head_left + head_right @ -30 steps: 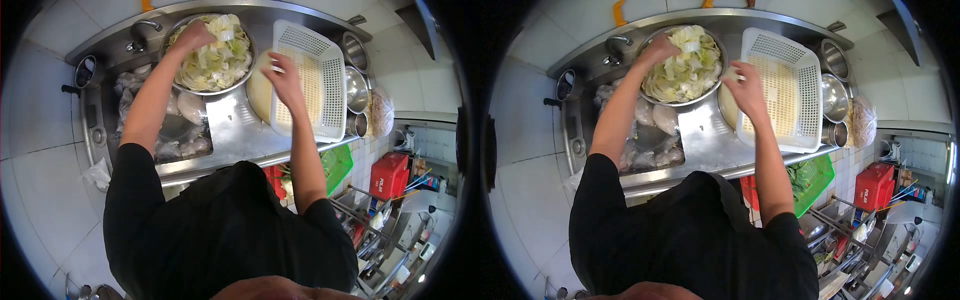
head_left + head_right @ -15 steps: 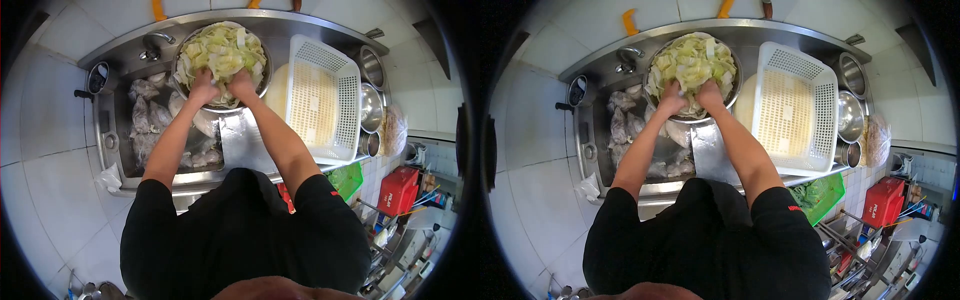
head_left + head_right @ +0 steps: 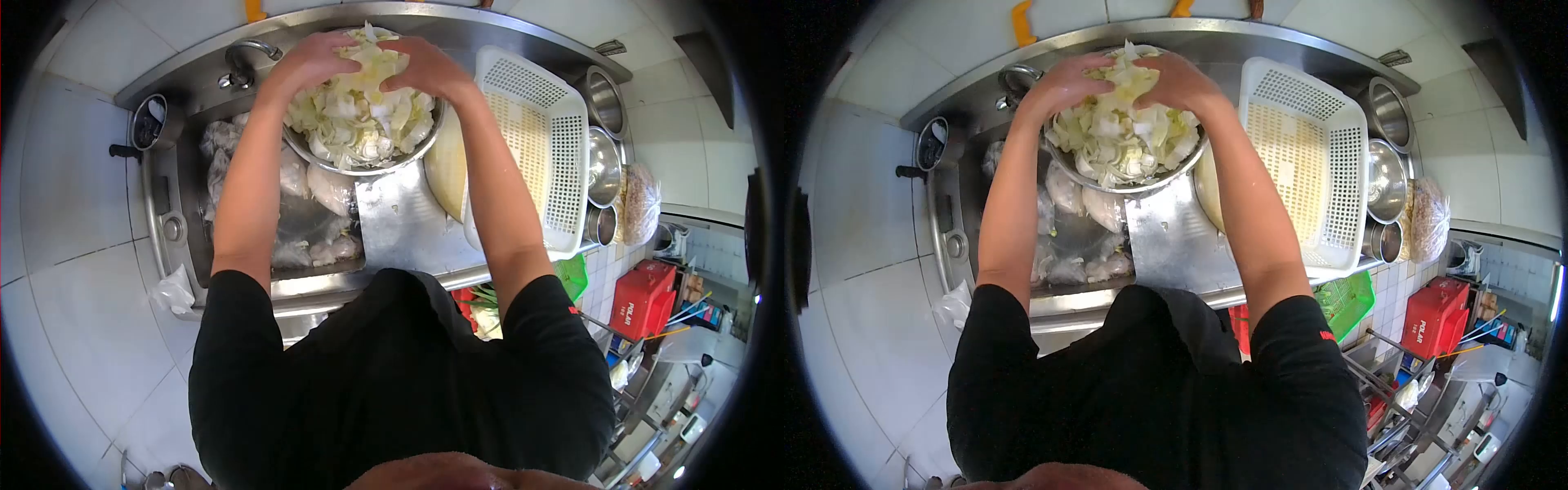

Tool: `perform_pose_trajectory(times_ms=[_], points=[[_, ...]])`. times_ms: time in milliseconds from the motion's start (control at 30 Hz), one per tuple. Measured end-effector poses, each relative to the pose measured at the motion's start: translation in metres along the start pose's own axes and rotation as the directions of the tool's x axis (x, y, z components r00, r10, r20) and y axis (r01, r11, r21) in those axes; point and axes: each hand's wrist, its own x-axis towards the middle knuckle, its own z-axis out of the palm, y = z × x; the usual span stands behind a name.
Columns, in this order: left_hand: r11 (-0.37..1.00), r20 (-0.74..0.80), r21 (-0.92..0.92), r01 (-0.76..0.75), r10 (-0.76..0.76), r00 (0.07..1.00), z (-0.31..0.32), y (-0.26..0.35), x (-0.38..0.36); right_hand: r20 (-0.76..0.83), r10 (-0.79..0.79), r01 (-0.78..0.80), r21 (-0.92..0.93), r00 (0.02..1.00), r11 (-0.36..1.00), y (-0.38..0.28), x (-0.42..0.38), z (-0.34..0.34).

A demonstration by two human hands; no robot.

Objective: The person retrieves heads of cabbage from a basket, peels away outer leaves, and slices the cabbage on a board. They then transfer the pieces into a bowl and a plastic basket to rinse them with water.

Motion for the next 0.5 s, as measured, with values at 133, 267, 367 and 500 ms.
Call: perform_pose_trajectory(times_ms=[133,267,367,500], points=[[0.955,0.07,-0.076,0.287,-0.282,0.957,0.024,-0.07,0.013,-0.044,0.258,-0.259,-0.022,0.965,0.966,0.043,0.001,0.07],[0.835,0.033,-0.503,0.22,-0.236,0.971,0.089,-0.096,0.016,-0.071,0.427,-0.399,0.249,0.901,0.883,0.029,0.002,0.126],[0.622,0.056,-0.756,0.202,-0.246,0.968,0.105,-0.099,0.029,-0.202,0.361,-0.244,0.443,0.91,0.863,0.046,0.018,0.155],[0.543,-0.092,-0.837,0.073,-0.271,0.958,0.106,-0.09,0.029,-0.34,0.341,-0.017,0.686,0.876,0.728,0.043,0.037,0.166]])
